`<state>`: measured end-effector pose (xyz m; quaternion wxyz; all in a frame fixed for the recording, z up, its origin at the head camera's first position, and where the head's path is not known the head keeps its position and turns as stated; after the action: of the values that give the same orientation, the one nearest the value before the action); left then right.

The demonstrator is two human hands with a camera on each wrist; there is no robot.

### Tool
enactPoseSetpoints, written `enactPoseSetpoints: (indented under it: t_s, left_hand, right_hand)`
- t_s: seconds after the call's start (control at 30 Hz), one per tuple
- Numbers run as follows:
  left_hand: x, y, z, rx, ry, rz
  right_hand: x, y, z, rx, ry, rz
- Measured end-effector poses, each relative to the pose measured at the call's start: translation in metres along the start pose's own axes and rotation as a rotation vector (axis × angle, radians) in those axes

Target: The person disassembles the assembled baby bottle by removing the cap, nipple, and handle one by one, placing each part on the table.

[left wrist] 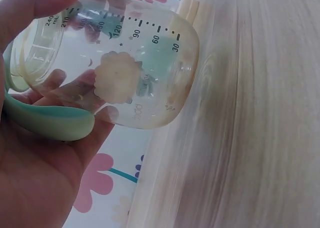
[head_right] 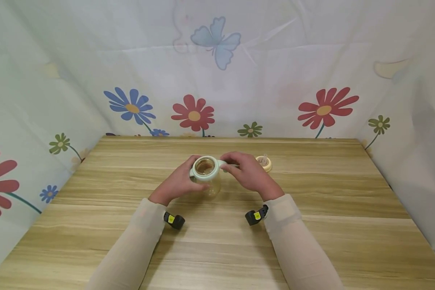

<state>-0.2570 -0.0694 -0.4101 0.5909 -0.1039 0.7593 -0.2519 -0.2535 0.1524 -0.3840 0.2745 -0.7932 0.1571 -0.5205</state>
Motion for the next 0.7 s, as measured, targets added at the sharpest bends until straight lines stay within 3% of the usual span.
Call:
enactPoseSetpoints:
  t_s: [0.7]
  left_hand:
    - [0.0031,-0.0023,0.0007,-0.065,-0.008,-0.001]
  right_hand:
    - [0.0031,-0.0062,0.0010,-0.074,-0.072,-0.064]
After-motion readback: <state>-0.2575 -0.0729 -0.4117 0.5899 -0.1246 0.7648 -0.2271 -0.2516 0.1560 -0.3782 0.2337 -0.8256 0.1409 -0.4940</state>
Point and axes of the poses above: each hand's wrist, its own z-axis away from the middle knuckle, its own y-axis out of the palm, x = y × z, the point moved 2 cm from there along -z, towards the middle knuckle, and after that the axes turned 12 degrees about -x, right-handed, at the moved point
